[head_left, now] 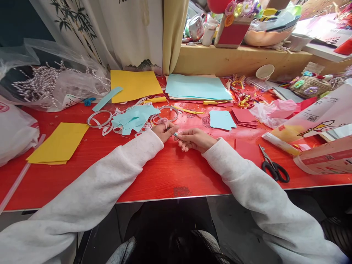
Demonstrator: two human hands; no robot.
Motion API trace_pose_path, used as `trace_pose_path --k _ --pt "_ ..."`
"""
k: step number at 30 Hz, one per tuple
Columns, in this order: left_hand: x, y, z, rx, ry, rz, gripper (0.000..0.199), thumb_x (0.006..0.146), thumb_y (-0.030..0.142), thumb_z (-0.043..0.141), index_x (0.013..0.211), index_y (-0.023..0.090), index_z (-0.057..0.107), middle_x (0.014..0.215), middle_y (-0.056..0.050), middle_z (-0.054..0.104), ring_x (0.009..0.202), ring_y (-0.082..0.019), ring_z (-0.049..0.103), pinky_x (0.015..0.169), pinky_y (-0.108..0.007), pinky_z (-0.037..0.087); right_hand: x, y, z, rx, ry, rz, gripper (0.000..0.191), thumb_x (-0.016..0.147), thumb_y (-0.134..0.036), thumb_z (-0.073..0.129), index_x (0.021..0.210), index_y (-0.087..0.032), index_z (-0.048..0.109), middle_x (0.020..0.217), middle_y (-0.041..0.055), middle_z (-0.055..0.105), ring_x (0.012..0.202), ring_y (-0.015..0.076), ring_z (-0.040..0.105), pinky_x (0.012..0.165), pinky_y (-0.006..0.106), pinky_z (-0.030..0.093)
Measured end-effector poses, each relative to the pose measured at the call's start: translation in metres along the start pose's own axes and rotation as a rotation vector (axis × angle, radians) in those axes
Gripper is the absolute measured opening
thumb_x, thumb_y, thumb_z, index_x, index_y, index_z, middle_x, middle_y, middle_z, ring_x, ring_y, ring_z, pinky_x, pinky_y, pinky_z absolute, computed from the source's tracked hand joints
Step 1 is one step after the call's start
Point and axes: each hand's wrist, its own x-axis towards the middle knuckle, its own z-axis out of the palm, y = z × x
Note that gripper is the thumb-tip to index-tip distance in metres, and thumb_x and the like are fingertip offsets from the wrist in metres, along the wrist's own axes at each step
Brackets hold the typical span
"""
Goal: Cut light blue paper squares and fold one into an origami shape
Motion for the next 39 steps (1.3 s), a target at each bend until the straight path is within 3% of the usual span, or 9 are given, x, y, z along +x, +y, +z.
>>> trace_pose_path --k 6,12,17,20,26,32,39 --pt "0.002 -0.003 -0.002 0.030 -0.005 -0.014 0.017 0.071 0.033 0.057 0.073 0.016 0.057 0.044 0.006 0.042 0.042 -0.007 0.038 0.043 -0.020 0.031 0.001 0.002 0.004 -0.117 0.018 -0.035 0.015 0.083 -0.017 0.050 0.073 -0.008 0.056 0.052 0.0014 0.060 0.040 0.0080 0.057 0.039 0.016 0.046" --pt "0.000 -0.001 -0.003 0.147 -0.029 -0.004 0.024 0.074 0.040 0.052 0.077 0.017 0.057 0.043 0.007 0.042 0.041 -0.007 0.039 0.043 -0.019 0.033 0.001 0.002 0.007 -0.210 0.009 -0.052 0.018 0.085 -0.016 0.046 0.071 -0.008 0.054 0.050 0.0009 0.058 0.039 0.0084 0.057 0.036 0.015 0.045" --pt "0.002 -0.007 -0.004 0.052 -0.084 -0.025 0.031 0.074 0.044 0.052 0.089 0.017 0.056 0.043 0.007 0.045 0.038 -0.007 0.042 0.041 -0.018 0.034 0.001 0.002 0.005 -0.146 0.034 -0.080 0.020 0.086 -0.012 0.042 0.070 -0.008 0.054 0.049 0.0003 0.058 0.037 0.0076 0.056 0.034 0.014 0.043" --pt "0.006 -0.013 -0.004 -0.049 -0.155 -0.035 0.034 0.071 0.043 0.057 0.093 0.017 0.055 0.043 0.006 0.046 0.038 -0.007 0.045 0.039 -0.018 0.036 0.000 0.002 0.005 -0.083 -0.003 -0.070 0.021 0.087 -0.011 0.039 0.076 -0.008 0.055 0.054 0.0022 0.061 0.042 0.0089 0.059 0.040 0.016 0.047" --pt "0.011 -0.019 -0.005 -0.144 -0.185 -0.018 0.032 0.066 0.041 0.063 0.082 0.015 0.054 0.041 0.006 0.045 0.037 -0.007 0.045 0.036 -0.017 0.036 -0.004 -0.002 0.001 -0.020 -0.085 0.014 0.028 0.090 -0.016 0.033 0.083 -0.005 0.058 0.072 0.0111 0.067 0.065 0.0156 0.067 0.058 0.023 0.055" --pt "0.011 -0.019 -0.005 -0.111 -0.201 -0.005 0.028 0.068 0.039 0.062 0.081 0.015 0.054 0.040 0.006 0.046 0.035 -0.006 0.043 0.036 -0.017 0.036 -0.003 -0.003 0.001 -0.051 -0.074 0.061 0.023 0.088 -0.011 0.038 0.079 -0.005 0.058 0.066 0.0107 0.067 0.059 0.0135 0.066 0.055 0.020 0.054" --pt "0.007 -0.007 -0.007 -0.163 -0.156 -0.052 0.017 0.079 0.022 0.050 0.089 0.011 0.057 0.039 0.006 0.046 0.035 -0.006 0.045 0.038 -0.017 0.038 -0.001 0.000 0.008 -0.104 0.031 -0.045 0.021 0.086 -0.010 0.042 0.070 -0.007 0.055 0.055 0.0064 0.064 0.047 0.0125 0.063 0.045 0.019 0.052"
